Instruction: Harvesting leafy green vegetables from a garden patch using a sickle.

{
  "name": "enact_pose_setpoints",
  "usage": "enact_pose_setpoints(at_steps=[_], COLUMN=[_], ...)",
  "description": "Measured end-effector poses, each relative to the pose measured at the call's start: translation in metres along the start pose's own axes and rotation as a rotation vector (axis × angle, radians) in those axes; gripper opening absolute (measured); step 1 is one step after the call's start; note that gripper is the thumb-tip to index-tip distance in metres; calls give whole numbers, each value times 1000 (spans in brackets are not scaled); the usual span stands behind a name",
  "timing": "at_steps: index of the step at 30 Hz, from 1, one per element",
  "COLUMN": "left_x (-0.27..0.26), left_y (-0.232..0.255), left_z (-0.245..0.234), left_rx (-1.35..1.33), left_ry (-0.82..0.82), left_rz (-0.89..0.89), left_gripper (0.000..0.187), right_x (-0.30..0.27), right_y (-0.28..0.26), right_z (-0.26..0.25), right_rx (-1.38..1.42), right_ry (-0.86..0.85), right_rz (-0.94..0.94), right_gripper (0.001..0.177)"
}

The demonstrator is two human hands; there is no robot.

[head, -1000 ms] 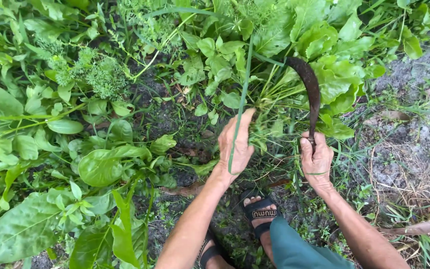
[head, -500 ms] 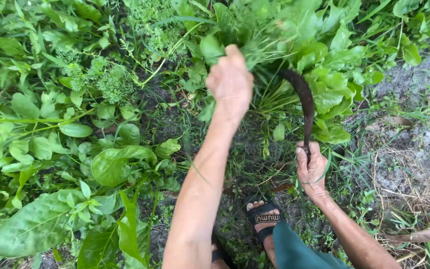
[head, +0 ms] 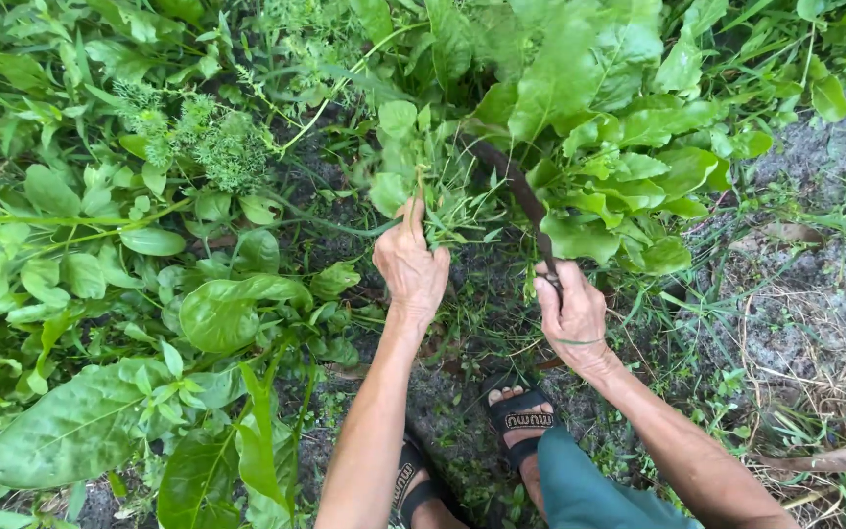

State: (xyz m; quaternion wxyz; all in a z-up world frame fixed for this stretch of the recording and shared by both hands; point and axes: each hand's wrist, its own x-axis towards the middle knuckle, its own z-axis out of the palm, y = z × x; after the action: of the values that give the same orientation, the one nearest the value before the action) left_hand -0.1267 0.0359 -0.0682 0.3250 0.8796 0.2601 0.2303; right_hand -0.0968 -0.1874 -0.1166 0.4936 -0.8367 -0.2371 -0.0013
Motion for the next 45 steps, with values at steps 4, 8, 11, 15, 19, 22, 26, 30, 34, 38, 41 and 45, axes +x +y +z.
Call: enact_pose_setpoints(at_steps=[4,8,11,15,19,22,26,30,34,38,41,45], left_x=[-3,7,30,71,80,68,53,52,49,30,0,-35], left_y=[-1,-12,-44,-63,-56,-54,-63,-64,-101,-146,-129,-112], left_z=[-17,-36,-47,-59,-46,-31,-10,-9,-23,-45,-53,-45], left_rx=[67,92,111,-1,-712,-1031,-1098,-905,-1063,-1283,-1184,-729], left_ry=[37,82,146,171,229,167,176,353,586,523,338,316], left_rz=[52,109,136,21,-331,-272,-195,-187,-508,-322,-307,-559], left_gripper=[44,42,37,17,5,12,16,10,10,18,21,20], right_x=[1,-27,-30,-36,-31,-10,26,31,-7,-47,-42,-33], right_y=[-1,38,9,-11,-44,-60,-91,-99,-87,-64,-65,-57], right_z=[2,12,5,10,17,27,32,14,-17,-27,-24,-23], right_rx=[-32,133,259,266,325,391,396,160,-64,-52,73,42], right_ry=[-61,7,32,-57,-167,-216,-403,-641,-785,-701,-518,-419], right_rz=[-24,-35,-29,8,120,148,253,301,351,268,160,166], right_gripper=[11,14,14,14,16,18,19,18,15,18,18,17])
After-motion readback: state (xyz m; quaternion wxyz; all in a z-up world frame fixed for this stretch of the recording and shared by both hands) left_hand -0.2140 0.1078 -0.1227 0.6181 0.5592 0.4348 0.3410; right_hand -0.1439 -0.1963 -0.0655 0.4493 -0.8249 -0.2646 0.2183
